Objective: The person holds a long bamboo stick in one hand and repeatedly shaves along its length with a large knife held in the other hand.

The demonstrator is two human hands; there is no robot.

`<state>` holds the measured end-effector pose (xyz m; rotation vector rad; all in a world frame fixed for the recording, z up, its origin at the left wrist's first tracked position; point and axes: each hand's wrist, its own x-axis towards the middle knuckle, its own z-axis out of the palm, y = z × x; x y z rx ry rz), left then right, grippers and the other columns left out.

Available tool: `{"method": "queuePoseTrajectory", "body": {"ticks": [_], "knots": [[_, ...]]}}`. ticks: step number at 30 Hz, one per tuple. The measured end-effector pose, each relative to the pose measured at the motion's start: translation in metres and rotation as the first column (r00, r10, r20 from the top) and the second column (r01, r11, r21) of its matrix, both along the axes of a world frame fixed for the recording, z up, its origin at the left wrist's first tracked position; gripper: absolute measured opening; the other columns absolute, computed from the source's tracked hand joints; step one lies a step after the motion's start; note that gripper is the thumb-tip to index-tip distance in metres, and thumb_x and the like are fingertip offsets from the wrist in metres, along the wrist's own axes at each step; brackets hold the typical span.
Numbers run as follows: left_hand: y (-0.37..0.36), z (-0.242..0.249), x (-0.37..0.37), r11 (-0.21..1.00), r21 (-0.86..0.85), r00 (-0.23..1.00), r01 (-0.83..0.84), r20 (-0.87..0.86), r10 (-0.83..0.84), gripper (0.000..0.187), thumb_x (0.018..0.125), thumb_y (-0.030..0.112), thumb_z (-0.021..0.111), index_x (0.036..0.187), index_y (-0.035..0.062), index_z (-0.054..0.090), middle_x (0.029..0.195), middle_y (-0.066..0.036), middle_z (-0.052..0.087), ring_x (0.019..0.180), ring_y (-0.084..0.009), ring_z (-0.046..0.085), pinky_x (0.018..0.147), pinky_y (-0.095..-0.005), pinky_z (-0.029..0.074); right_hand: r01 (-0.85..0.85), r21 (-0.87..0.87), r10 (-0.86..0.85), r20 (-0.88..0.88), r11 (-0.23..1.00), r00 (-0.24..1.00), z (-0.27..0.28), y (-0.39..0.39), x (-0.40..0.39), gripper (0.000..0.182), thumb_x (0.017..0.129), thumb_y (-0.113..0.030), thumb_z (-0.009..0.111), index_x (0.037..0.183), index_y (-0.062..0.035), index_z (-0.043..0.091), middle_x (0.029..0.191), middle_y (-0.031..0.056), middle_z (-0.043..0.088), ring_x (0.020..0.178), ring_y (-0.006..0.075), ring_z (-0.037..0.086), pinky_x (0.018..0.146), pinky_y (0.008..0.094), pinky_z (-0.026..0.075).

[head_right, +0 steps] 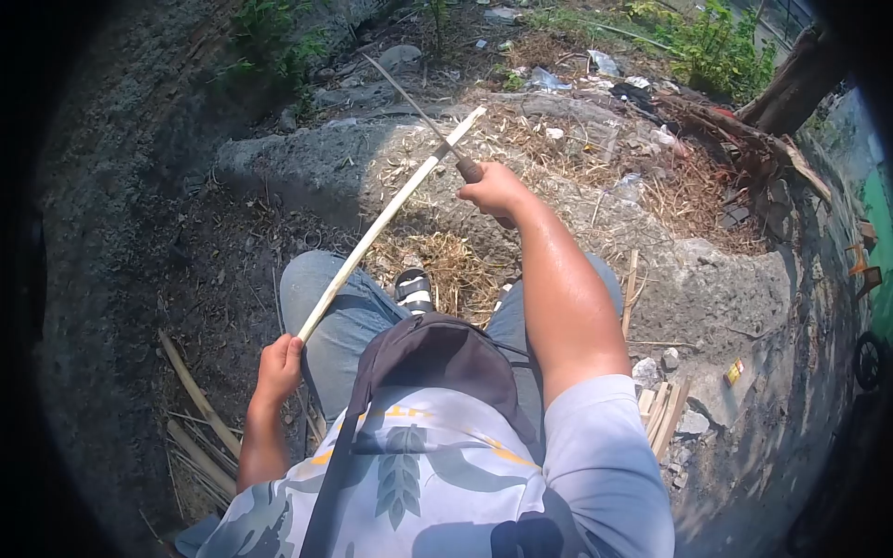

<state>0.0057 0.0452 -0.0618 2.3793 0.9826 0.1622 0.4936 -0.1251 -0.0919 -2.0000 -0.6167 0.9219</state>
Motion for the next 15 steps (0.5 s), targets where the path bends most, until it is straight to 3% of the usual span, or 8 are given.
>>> {"method": "queuePoseTrajectory", "body": {"ticks": [2,3,6,7,8,10,13,15], "knots": [[0.0,-0.001,0.0,1.0,-0.004,1.0,-0.002,0.009,0.002,0.047,0.108,0.036,0.054,0.078,0.0001,0.052,0.062,-0.022,0.052,0.055,-0.0394,0.049,0.055,-0.0466,0.04,-0.059,-0.056,0.073,0.283,0.997,0.956,0.005,0.001,-0.01,0.025,0.082,-0.027,0.078,0.095,-0.0073,0.069,0.08,0.0099,0.071,0.077,0.0268,0.069,0.074,0.042,0.054],[-0.001,0.001,-0.002,1.0,-0.005,1.0,-0.004,0.009,0.004,0.047,0.108,0.036,0.054,0.078,0.0002,0.052,0.062,-0.022,0.053,0.055,-0.0395,0.05,0.055,-0.0468,0.04,-0.081,-0.087,0.11,0.399,0.993,0.91,0.006,0.0,-0.013,0.019,0.084,-0.024,0.075,0.094,-0.0098,0.069,0.081,0.0114,0.072,0.081,0.0306,0.072,0.075,0.0444,0.055],[-0.006,0.007,0.003,0.999,0.048,0.999,-0.002,-0.037,0.004,0.047,0.108,0.037,0.054,0.078,0.0012,0.052,0.064,-0.022,0.055,0.057,-0.043,0.054,0.055,-0.0493,0.042,-0.023,-0.301,0.246,0.73,0.953,0.637,0.022,-0.004,-0.017,0.024,0.083,-0.018,0.071,0.106,-0.0127,0.072,0.093,0.0153,0.076,0.091,0.0323,0.075,0.082,0.0454,0.058],[-0.007,0.009,0.004,0.995,0.098,0.999,0.006,-0.042,-0.002,0.047,0.108,0.037,0.053,0.077,0.0016,0.053,0.064,-0.023,0.056,0.059,-0.0442,0.056,0.056,-0.0503,0.042,-0.018,-0.348,0.287,0.74,0.937,0.608,0.032,-0.007,-0.018,0.024,0.082,-0.018,0.071,0.106,-0.0154,0.073,0.1,0.0155,0.077,0.098,0.0332,0.075,0.085,0.0473,0.058],[-0.011,0.009,0.006,0.989,0.144,0.999,0.015,-0.048,-0.008,0.046,0.108,0.037,0.053,0.077,0.0021,0.053,0.065,-0.023,0.057,0.06,-0.0454,0.057,0.056,-0.0514,0.042,0.046,-0.398,0.269,0.696,0.916,0.666,0.035,-0.008,-0.019,0.024,0.084,-0.019,0.07,0.108,-0.0169,0.073,0.104,0.0146,0.077,0.102,0.0323,0.074,0.087,0.048,0.058],[-0.014,0.01,0.01,0.979,0.203,0.998,0.028,-0.058,-0.017,0.046,0.108,0.036,0.053,0.077,0.0028,0.053,0.066,-0.023,0.058,0.062,-0.0472,0.059,0.057,-0.0531,0.043,0.233,-0.339,0.005,0.575,0.911,0.818,0.023,-0.013,-0.007,0.024,0.087,-0.021,0.069,0.11,-0.0168,0.074,0.109,0.0139,0.076,0.104,0.0323,0.074,0.089,0.0487,0.058],[-0.016,0.01,0.011,0.976,0.216,0.997,0.03,-0.07,-0.015,0.045,0.108,0.036,0.053,0.077,0.0033,0.053,0.066,-0.024,0.059,0.064,-0.0483,0.059,0.057,-0.0543,0.043,0.315,-0.266,-0.185,0.419,0.911,0.889,0.002,-0.015,0.007,0.027,0.089,-0.024,0.068,0.114,-0.0176,0.074,0.111,0.0133,0.076,0.106,0.033,0.073,0.091,0.0484,0.058],[-0.012,0.009,0.011,0.98,0.196,0.997,0.029,-0.071,-0.016,0.045,0.108,0.036,0.054,0.077,0.0031,0.053,0.066,-0.024,0.058,0.064,-0.0482,0.059,0.057,-0.0539,0.043,0.31,-0.303,-0.132,0.49,0.901,0.862,0.006,-0.017,0.007,0.028,0.089,-0.024,0.067,0.115,-0.0178,0.073,0.112,0.0135,0.076,0.108,0.0339,0.073,0.092,0.0478,0.058]]}}
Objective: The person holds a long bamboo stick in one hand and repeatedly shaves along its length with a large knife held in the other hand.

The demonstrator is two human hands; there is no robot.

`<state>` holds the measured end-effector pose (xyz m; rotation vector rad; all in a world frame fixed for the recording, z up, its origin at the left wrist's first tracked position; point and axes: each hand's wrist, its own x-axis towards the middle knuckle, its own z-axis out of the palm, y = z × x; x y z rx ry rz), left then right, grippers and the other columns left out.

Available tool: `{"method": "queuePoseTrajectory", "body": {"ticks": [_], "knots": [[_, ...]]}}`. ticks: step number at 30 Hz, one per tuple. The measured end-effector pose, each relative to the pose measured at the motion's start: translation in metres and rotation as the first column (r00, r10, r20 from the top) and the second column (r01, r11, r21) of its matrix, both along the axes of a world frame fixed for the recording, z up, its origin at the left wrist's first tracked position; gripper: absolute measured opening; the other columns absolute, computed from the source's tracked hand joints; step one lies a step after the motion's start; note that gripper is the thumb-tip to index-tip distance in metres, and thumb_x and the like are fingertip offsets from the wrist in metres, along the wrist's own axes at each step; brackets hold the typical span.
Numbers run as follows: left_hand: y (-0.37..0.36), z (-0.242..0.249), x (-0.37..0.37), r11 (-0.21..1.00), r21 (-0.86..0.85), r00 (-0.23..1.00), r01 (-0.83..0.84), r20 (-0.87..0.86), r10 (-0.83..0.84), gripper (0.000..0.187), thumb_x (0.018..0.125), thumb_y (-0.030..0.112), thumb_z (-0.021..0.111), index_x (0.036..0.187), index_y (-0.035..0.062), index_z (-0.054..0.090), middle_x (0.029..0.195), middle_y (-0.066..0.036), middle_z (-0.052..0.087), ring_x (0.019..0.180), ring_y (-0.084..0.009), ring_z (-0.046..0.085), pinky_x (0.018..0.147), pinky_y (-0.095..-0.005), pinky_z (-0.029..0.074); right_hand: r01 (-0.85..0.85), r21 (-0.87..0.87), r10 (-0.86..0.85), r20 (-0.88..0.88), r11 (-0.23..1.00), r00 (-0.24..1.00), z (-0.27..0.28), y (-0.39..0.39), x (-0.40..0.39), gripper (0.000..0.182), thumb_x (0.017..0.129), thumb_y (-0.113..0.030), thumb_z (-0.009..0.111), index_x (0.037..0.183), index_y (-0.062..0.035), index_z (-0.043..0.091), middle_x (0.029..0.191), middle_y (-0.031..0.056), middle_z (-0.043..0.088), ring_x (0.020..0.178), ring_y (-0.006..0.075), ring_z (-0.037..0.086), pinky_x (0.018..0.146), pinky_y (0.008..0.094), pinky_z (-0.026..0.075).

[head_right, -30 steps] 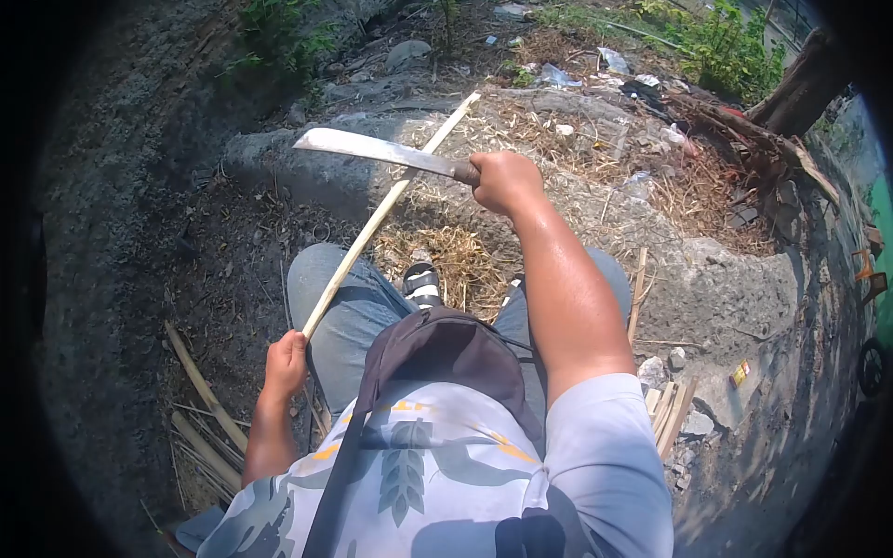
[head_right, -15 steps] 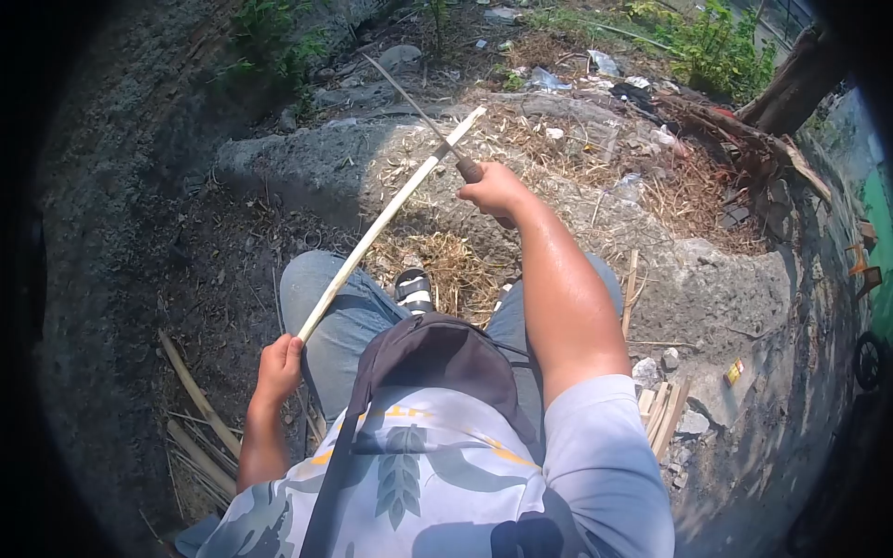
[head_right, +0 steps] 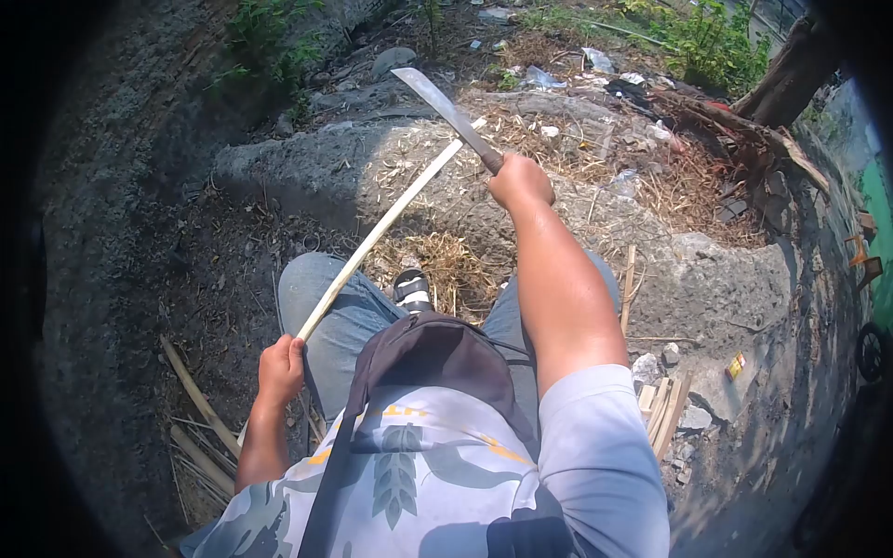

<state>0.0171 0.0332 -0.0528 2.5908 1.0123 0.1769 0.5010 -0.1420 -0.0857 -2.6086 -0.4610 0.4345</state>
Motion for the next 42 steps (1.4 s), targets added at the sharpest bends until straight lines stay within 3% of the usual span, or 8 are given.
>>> {"method": "queuePoseTrajectory", "body": {"ticks": [13,17,20,27,34,37,41,42], "knots": [[0.001,-0.018,-0.009,0.998,-0.061,0.99,-0.031,0.132,0.039,0.045,0.109,0.035,0.053,0.079,0.0019,0.055,0.065,-0.023,0.057,0.062,-0.047,0.059,0.056,-0.0512,0.043,-0.659,-0.07,0.615,0.445,0.749,0.651,0.024,0.003,-0.041,0.018,0.081,-0.014,0.069,0.098,-0.019,0.069,0.091,0.0115,0.075,0.091,0.0352,0.073,0.083,0.0484,0.057],[-0.002,-0.021,-0.011,0.994,-0.084,0.984,-0.064,0.162,0.077,0.044,0.109,0.035,0.053,0.08,0.0019,0.057,0.065,-0.023,0.058,0.06,-0.0455,0.059,0.055,-0.0493,0.043,-0.077,0.044,0.073,0.084,0.996,0.994,-0.007,-0.015,0.004,0.02,0.084,-0.017,0.068,0.104,-0.0156,0.071,0.101,0.0153,0.076,0.098,0.0363,0.073,0.086,0.0492,0.057],[-0.001,-0.011,-0.003,0.991,-0.117,0.986,-0.07,0.144,0.087,0.043,0.109,0.034,0.054,0.08,0.0017,0.058,0.065,-0.022,0.058,0.06,-0.0444,0.059,0.055,-0.0478,0.043,-0.082,-0.03,0.084,0.085,0.996,0.993,0.003,-0.016,-0.005,0.03,0.083,-0.02,0.069,0.112,-0.0163,0.073,0.106,0.0176,0.076,0.102,0.0376,0.072,0.091,0.0483,0.056],[0.008,-0.024,-0.016,0.959,-0.277,0.974,-0.065,0.193,0.121,0.045,0.109,0.035,0.055,0.08,0.0007,0.054,0.061,-0.013,0.051,0.055,-0.0214,0.047,0.054,-0.04,0.041,-0.261,0.367,0.231,0.125,0.893,0.965,-0.005,-0.002,-0.018,0.028,0.082,-0.025,0.077,0.103,-0.0079,0.072,0.086,0.0162,0.073,0.081,0.0336,0.07,0.076,0.0436,0.053],[0.013,-0.021,-0.017,0.948,-0.314,0.979,-0.05,0.171,0.108,0.045,0.11,0.034,0.055,0.081,0.0003,0.054,0.061,-0.01,0.049,0.057,-0.0156,0.043,0.053,-0.0377,0.039,-0.721,-0.1,0.71,0.307,0.686,0.633,0.022,0.016,-0.063,0.017,0.082,-0.015,0.069,0.1,-0.012,0.069,0.089,0.0174,0.074,0.093,0.0389,0.072,0.082,0.0503,0.056],[0.012,-0.018,-0.017,0.941,-0.338,0.975,-0.034,0.197,0.106,0.044,0.11,0.034,0.055,0.08,0.0001,0.054,0.06,-0.009,0.048,0.058,-0.0137,0.043,0.053,-0.0376,0.038,-0.707,-0.115,0.675,0.437,0.698,0.595,0.017,0.014,-0.044,0.011,0.083,-0.015,0.068,0.094,-0.0109,0.065,0.089,0.018,0.074,0.087,0.0399,0.071,0.078,0.052,0.055],[0.01,-0.004,-0.007,0.968,-0.25,0.994,0.002,0.105,0.025,0.042,0.109,0.032,0.056,0.083,-0.0001,0.057,0.063,-0.016,0.055,0.054,-0.025,0.051,0.054,-0.041,0.042,-0.088,0.172,0.113,-0.145,0.981,0.983,-0.02,0.007,0.017,0.024,0.083,-0.02,0.068,0.104,-0.0084,0.071,0.096,0.0193,0.076,0.094,0.0398,0.072,0.084,0.0487,0.056],[0.013,0.002,-0.004,0.964,-0.267,0.997,-0.016,0.074,0.037,0.04,0.108,0.032,0.056,0.083,-0.0002,0.059,0.065,-0.019,0.057,0.056,-0.0311,0.055,0.056,-0.0424,0.044,-0.091,0.108,0.092,-0.004,0.99,0.996,-0.03,0.003,0.019,0.024,0.082,-0.02,0.068,0.103,-0.0083,0.071,0.093,0.0183,0.076,0.091,0.0381,0.073,0.082,0.0479,0.055]]}}
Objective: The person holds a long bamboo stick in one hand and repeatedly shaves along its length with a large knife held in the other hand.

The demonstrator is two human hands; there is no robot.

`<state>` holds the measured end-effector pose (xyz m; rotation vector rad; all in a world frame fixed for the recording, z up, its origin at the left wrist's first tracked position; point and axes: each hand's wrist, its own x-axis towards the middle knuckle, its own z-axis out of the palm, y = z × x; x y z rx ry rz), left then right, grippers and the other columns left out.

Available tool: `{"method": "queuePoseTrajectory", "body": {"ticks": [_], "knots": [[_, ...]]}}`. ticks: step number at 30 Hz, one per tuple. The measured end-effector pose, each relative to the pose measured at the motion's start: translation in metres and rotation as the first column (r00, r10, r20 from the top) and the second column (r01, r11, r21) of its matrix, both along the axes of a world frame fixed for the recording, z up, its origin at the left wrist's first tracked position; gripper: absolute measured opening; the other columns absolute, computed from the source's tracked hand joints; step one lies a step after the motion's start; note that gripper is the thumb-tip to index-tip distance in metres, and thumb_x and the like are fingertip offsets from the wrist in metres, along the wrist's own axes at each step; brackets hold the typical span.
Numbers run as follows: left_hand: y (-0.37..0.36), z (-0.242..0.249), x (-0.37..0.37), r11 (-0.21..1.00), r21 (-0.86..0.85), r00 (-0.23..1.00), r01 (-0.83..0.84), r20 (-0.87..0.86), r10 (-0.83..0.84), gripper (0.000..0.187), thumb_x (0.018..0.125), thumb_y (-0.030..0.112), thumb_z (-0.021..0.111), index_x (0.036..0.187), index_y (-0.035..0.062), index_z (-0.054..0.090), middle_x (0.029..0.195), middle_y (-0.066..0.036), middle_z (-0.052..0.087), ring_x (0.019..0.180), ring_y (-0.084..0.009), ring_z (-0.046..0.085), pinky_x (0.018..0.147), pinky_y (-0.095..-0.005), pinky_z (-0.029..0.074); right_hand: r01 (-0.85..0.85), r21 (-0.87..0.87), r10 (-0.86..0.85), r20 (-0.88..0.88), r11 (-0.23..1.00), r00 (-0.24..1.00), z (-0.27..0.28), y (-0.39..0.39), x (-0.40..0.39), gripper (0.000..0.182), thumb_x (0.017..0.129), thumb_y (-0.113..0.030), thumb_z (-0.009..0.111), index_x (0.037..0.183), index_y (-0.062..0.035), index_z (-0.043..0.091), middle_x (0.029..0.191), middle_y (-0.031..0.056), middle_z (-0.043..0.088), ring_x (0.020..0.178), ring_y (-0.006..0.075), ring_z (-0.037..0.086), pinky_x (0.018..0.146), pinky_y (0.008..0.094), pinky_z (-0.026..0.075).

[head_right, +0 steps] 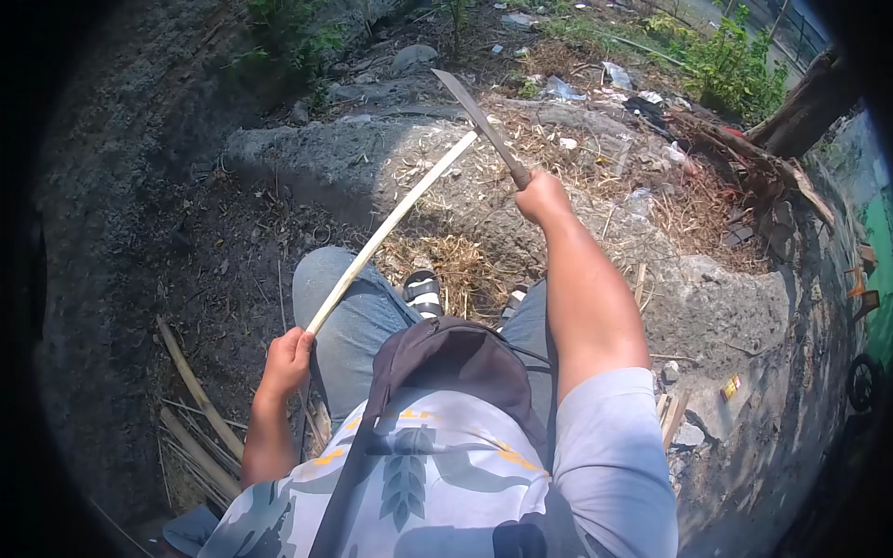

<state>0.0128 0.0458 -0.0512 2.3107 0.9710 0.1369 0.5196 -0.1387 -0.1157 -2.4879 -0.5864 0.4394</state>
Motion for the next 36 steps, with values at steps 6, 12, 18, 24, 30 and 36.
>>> {"method": "queuePoseTrajectory", "body": {"ticks": [6,12,18,24,30,36], "knots": [[0.005,-0.011,-0.006,0.998,-0.066,1.0,-0.02,0.018,0.022,0.042,0.108,0.033,0.056,0.083,0.0002,0.057,0.062,-0.014,0.054,0.056,-0.0207,0.05,0.055,-0.0394,0.042,-0.093,0.242,0.101,-0.024,0.966,0.995,0.019,0.001,-0.021,0.025,0.079,-0.021,0.071,0.099,-0.0057,0.069,0.08,0.0149,0.07,0.074,0.0292,0.068,0.072,0.0431,0.053],[0.001,-0.007,-0.003,0.997,-0.059,0.999,-0.04,0.007,0.04,0.043,0.109,0.034,0.055,0.083,0.0001,0.057,0.062,-0.011,0.054,0.057,-0.0175,0.048,0.055,-0.0378,0.042,-0.56,-0.111,0.569,0.236,0.821,0.788,0.063,0.007,-0.066,0.021,0.079,-0.016,0.072,0.1,-0.0134,0.072,0.091,0.0161,0.074,0.091,0.038,0.072,0.082,0.049,0.056],[0.008,-0.004,-0.009,0.996,-0.084,0.999,-0.021,-0.026,0.019,0.042,0.108,0.034,0.057,0.083,-0.0001,0.058,0.063,-0.014,0.056,0.057,-0.0213,0.051,0.056,-0.0398,0.043,-0.155,-0.147,0.182,0.193,0.977,0.964,0.057,0.002,-0.037,0.018,0.083,-0.017,0.071,0.101,-0.0135,0.073,0.098,0.0147,0.077,0.093,0.0344,0.074,0.083,0.0482,0.058],[0.011,0.008,0.002,0.999,-0.015,0.995,0.038,-0.096,-0.039,0.04,0.106,0.033,0.059,0.083,0.0002,0.058,0.066,-0.019,0.057,0.057,-0.0335,0.054,0.057,-0.0444,0.044,0.102,-0.102,-0.103,-0.005,0.99,0.995,0.025,-0.009,-0.013,0.033,0.089,-0.024,0.067,0.119,-0.013,0.073,0.11,0.0168,0.077,0.103,0.0365,0.073,0.091,0.0466,0.056],[0.007,0.002,0.005,0.996,-0.087,0.999,-0.008,-0.05,0.004,0.039,0.108,0.03,0.057,0.081,0.0015,0.057,0.065,-0.002,0.052,0.063,-0.011,0.045,0.056,-0.0339,0.039,0.04,0.029,-0.044,0.149,0.999,0.988,0.032,-0.009,-0.029,0.027,0.085,-0.029,0.074,0.107,-0.0137,0.072,0.097,0.0181,0.076,0.094,0.0387,0.073,0.083,0.0505,0.056],[0.004,0.0,0.001,0.995,-0.091,1.0,-0.027,0.004,0.027,0.038,0.107,0.028,0.059,0.08,0.0008,0.057,0.062,-0.007,0.052,0.058,-0.0135,0.046,0.054,-0.0364,0.04,-0.293,-0.061,0.299,0.173,0.954,0.938,0.045,0.001,-0.059,0.025,0.085,-0.021,0.071,0.109,-0.0154,0.071,0.106,0.0155,0.076,0.1,0.0365,0.073,0.087,0.0494,0.058]]}}
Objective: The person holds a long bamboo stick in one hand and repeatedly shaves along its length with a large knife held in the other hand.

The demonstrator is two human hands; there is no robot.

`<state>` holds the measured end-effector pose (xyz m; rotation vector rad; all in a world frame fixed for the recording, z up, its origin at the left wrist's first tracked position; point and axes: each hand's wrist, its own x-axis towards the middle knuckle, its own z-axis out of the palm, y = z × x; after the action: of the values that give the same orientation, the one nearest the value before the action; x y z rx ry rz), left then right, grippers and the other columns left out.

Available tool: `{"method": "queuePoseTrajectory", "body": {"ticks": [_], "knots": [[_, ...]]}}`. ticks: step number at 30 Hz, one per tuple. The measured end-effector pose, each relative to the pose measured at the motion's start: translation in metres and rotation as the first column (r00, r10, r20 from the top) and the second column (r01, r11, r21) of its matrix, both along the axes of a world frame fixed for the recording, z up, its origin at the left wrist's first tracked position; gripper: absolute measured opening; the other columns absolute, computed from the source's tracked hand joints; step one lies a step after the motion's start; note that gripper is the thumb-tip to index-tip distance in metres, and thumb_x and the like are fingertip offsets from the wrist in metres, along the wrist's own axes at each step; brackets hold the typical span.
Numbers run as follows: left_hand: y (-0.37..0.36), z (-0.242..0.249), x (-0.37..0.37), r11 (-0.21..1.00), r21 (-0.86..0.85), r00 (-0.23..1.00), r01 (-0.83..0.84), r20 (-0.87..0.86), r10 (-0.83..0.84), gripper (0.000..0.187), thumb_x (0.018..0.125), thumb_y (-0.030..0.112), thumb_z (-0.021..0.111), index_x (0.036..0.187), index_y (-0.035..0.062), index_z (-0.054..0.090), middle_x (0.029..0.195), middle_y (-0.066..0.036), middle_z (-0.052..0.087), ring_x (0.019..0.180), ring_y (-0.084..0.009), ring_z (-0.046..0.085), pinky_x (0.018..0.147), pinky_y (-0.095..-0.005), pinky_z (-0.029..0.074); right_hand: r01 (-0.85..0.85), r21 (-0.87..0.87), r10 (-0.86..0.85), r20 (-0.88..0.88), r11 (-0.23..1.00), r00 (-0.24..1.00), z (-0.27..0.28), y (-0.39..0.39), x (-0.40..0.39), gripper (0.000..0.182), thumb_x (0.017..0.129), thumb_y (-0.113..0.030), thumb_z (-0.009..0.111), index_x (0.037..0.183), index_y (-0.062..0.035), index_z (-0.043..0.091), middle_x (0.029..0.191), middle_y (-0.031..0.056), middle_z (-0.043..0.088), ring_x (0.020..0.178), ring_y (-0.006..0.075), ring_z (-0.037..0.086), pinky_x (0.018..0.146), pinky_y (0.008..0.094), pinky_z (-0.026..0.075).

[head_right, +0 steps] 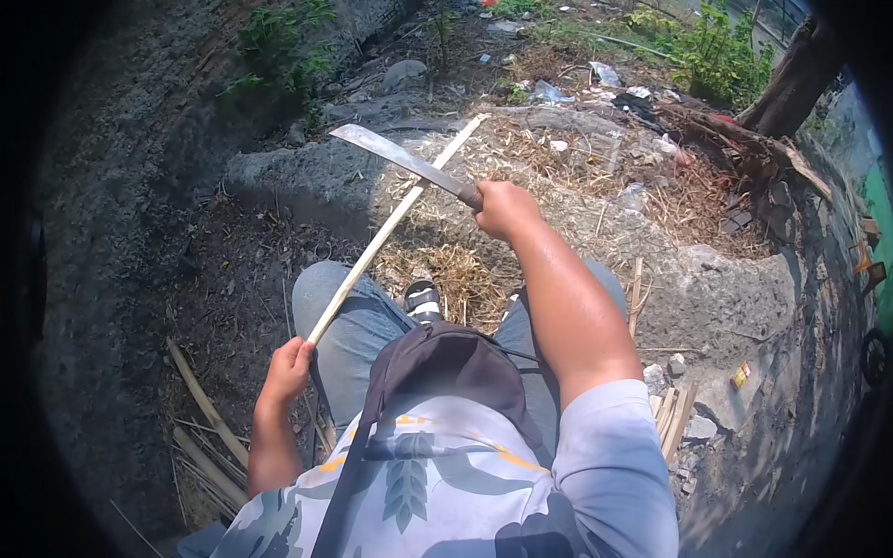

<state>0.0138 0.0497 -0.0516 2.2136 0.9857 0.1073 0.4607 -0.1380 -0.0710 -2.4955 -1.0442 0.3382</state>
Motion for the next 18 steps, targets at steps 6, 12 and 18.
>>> {"method": "queuePoseTrajectory", "body": {"ticks": [6,12,18], "knots": [[0.013,-0.011,-0.008,0.999,-0.034,1.0,0.016,-0.003,-0.016,0.038,0.107,0.028,0.06,0.08,0.0011,0.057,0.062,-0.006,0.054,0.059,-0.0125,0.047,0.054,-0.0355,0.04,-0.206,-0.076,0.218,0.201,0.975,0.955,0.018,0.005,-0.001,0.019,0.077,-0.014,0.07,0.096,-0.0158,0.071,0.093,0.0151,0.075,0.09,0.0377,0.072,0.081,0.0506,0.057],[0.008,-0.005,-0.001,0.999,-0.018,1.0,0.028,-0.014,-0.028,0.036,0.106,0.028,0.061,0.083,0.0009,0.061,0.063,-0.004,0.055,0.06,-0.0107,0.047,0.054,-0.0337,0.041,0.251,0.096,-0.207,-0.329,0.963,0.921,-0.044,-0.013,0.052,0.022,0.078,-0.021,0.074,0.094,-0.0062,0.07,0.083,0.0164,0.073,0.08,0.0344,0.072,0.074,0.0439,0.055],[0.009,-0.01,-0.006,0.996,-0.094,1.0,0.002,0.015,-0.001,0.038,0.106,0.03,0.061,0.082,0.0014,0.061,0.062,-0.004,0.054,0.06,-0.0105,0.047,0.054,-0.0335,0.04,0.007,0.024,-0.002,-0.22,1.0,0.975,0.002,-0.005,0.019,0.032,0.082,-0.03,0.08,0.11,-0.0151,0.074,0.103,0.0165,0.076,0.1,0.0374,0.072,0.087,0.0468,0.056]]}}
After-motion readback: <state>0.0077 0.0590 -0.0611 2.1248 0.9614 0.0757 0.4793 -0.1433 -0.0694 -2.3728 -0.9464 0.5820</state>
